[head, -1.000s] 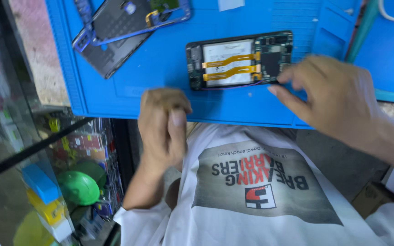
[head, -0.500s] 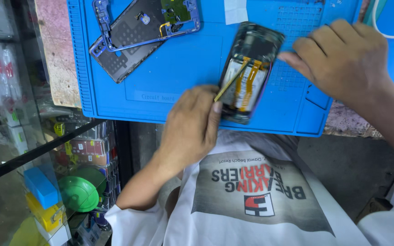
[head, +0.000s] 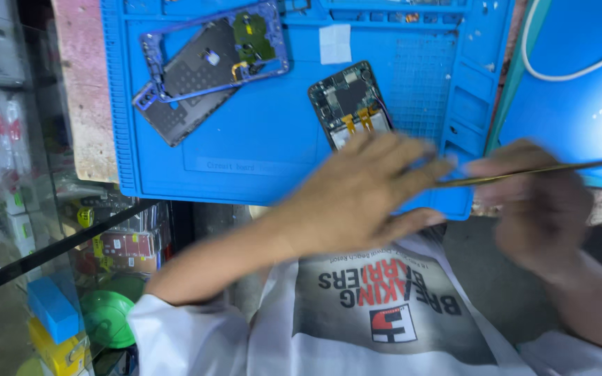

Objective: The person assembles a mobile phone by placing internal circuit boards and battery into the chassis, connecting ribbon cables using tweezers, and tightening small screws with a screwdriver.

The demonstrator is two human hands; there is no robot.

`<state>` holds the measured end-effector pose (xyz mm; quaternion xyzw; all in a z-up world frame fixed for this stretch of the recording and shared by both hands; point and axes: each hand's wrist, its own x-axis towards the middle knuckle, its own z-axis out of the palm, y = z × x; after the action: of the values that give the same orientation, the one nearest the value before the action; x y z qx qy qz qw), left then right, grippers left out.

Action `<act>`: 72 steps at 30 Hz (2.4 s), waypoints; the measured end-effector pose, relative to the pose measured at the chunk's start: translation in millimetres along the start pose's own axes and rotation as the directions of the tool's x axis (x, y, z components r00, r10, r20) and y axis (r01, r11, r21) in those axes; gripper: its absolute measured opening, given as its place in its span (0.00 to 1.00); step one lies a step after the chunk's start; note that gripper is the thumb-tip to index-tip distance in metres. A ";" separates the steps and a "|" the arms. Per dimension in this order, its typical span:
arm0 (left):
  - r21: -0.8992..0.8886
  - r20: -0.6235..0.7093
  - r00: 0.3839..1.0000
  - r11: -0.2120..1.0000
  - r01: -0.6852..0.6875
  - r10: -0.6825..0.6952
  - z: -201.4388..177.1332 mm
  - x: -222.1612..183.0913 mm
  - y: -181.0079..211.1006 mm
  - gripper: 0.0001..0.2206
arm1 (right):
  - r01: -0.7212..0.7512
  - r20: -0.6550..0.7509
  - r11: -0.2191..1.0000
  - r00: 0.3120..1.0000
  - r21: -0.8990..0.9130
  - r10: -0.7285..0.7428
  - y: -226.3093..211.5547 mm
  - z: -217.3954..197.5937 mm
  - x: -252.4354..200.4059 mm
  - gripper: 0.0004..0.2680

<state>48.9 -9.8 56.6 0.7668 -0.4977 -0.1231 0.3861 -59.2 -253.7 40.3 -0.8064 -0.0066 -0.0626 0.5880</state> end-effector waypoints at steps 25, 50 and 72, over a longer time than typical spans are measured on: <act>0.458 -0.116 0.959 0.842 0.284 -0.260 -18.8 -48.0 -28.6 0.43 | 0.157 0.196 0.855 0.978 -0.493 -0.067 -3.5 7.4 69.7 0.04; -0.138 -0.626 0.595 0.823 0.552 -0.504 7.5 -122.6 -40.7 0.05 | -0.261 0.371 0.849 0.812 -0.460 0.451 12.4 22.6 111.5 0.07; -0.188 -0.596 0.592 0.811 0.554 -0.542 5.2 -125.5 -42.9 0.07 | -0.305 0.369 0.756 0.728 -0.579 0.577 11.6 23.5 121.7 0.08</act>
<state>15.0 104.4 -2.1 0.8811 -0.0818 0.0300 0.4647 64.7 -242.6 35.4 -0.8871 0.0469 0.3082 0.3405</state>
